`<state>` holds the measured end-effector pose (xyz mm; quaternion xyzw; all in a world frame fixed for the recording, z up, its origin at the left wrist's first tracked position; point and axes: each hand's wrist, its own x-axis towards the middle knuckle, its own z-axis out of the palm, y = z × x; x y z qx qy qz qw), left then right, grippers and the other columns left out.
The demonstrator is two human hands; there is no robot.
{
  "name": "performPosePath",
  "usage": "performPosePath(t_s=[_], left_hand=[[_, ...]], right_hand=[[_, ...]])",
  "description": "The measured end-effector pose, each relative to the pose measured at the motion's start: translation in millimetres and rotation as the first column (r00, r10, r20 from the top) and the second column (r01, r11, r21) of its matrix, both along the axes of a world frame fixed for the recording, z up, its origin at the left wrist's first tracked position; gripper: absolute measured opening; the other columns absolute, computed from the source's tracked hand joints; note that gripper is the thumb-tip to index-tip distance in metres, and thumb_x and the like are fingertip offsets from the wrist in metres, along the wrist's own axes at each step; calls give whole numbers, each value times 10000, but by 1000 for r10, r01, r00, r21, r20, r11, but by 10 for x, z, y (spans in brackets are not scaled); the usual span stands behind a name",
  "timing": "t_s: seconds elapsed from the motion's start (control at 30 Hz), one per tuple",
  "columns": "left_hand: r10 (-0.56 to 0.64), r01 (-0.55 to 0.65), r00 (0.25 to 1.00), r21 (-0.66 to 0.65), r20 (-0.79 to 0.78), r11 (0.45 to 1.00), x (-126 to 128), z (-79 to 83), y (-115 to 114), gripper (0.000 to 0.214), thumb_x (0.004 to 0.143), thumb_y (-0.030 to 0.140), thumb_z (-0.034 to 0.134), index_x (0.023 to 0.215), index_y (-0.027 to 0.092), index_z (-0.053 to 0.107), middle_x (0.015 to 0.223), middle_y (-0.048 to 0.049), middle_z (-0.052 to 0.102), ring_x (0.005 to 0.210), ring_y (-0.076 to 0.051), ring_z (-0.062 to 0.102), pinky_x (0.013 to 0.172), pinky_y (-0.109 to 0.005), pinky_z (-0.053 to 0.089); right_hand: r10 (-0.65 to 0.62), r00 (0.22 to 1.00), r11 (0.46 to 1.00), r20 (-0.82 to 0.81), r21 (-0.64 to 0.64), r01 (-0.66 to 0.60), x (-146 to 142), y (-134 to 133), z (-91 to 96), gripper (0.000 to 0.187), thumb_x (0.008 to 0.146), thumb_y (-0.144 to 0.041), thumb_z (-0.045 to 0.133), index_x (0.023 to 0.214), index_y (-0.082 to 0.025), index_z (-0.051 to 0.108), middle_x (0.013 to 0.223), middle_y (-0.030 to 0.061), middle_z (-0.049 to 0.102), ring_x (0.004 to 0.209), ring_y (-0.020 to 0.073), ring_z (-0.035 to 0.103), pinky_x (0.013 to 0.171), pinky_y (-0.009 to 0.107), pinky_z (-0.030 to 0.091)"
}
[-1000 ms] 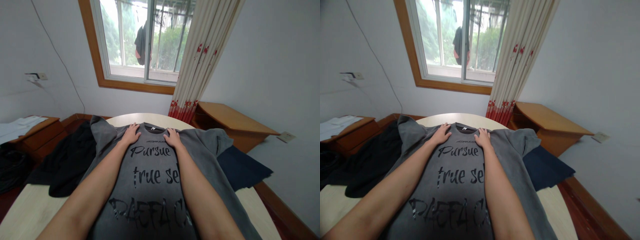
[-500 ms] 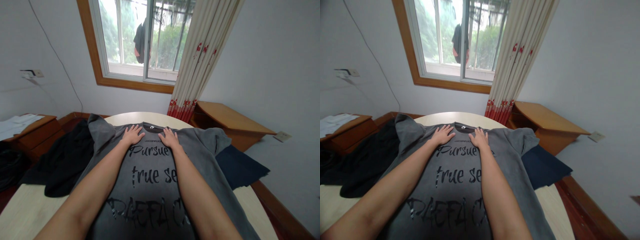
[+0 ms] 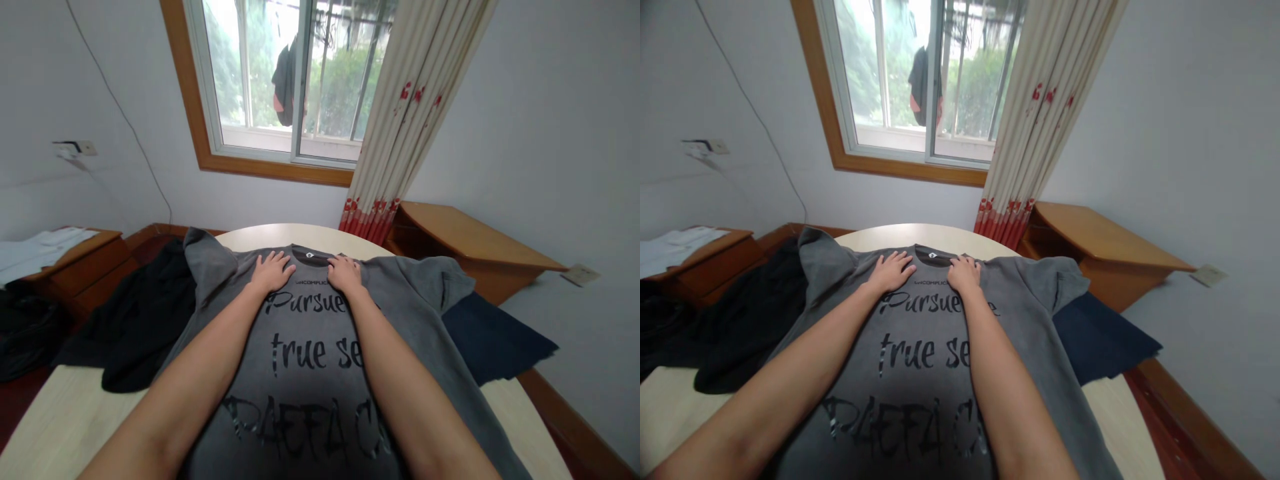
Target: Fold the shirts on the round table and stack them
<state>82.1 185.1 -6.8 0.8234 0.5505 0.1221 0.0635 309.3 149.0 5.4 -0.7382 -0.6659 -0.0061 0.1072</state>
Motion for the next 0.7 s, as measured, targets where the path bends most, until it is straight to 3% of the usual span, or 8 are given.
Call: performPosePath(t_s=[0.23,0.4,0.5,0.63,0.7], left_hand=[[-77,76,997,44,25,996,81,45,-109,537,1015,513,311,1450,268,508,1600,-46,373,1488,-302,292,1200,-617,152],[-124,124,992,3,-6,992,125,21,-112,594,1004,578,290,1489,280,461,1623,-39,324,1508,-305,239,1200,-622,137],[-80,80,997,-18,-9,997,128,-8,-70,663,978,641,289,1528,287,403,1645,-33,261,1523,-318,188,1204,-612,125],[-13,12,1000,-19,-21,1000,142,-23,-32,740,943,700,288,1546,280,372,1654,-48,225,1530,-325,158,1212,-588,109],[10,-11,1000,-14,-29,1000,153,-22,-34,767,933,710,283,1553,264,361,1655,-61,221,1531,-326,151,1212,-586,108]], right_hand=[[26,998,976,57,-217,-13,-14,324,167,544,935,-275,388,1460,-207,509,1580,95,401,1458,336,301,1157,678,158],[30,999,971,28,-240,-22,60,407,147,583,955,-286,336,1529,-208,403,1631,87,299,1491,329,251,1160,674,181],[42,998,982,40,-187,-34,48,327,100,576,987,-302,285,1546,-186,362,1648,80,256,1508,318,211,1177,641,169],[68,991,997,114,29,-72,-155,117,62,560,1027,-372,263,1520,-144,400,1620,116,319,1494,304,240,1208,558,104],[97,990,993,99,54,-103,-266,-1,34,587,1035,-423,256,1536,-138,369,1628,124,295,1501,286,228,1215,521,95]])
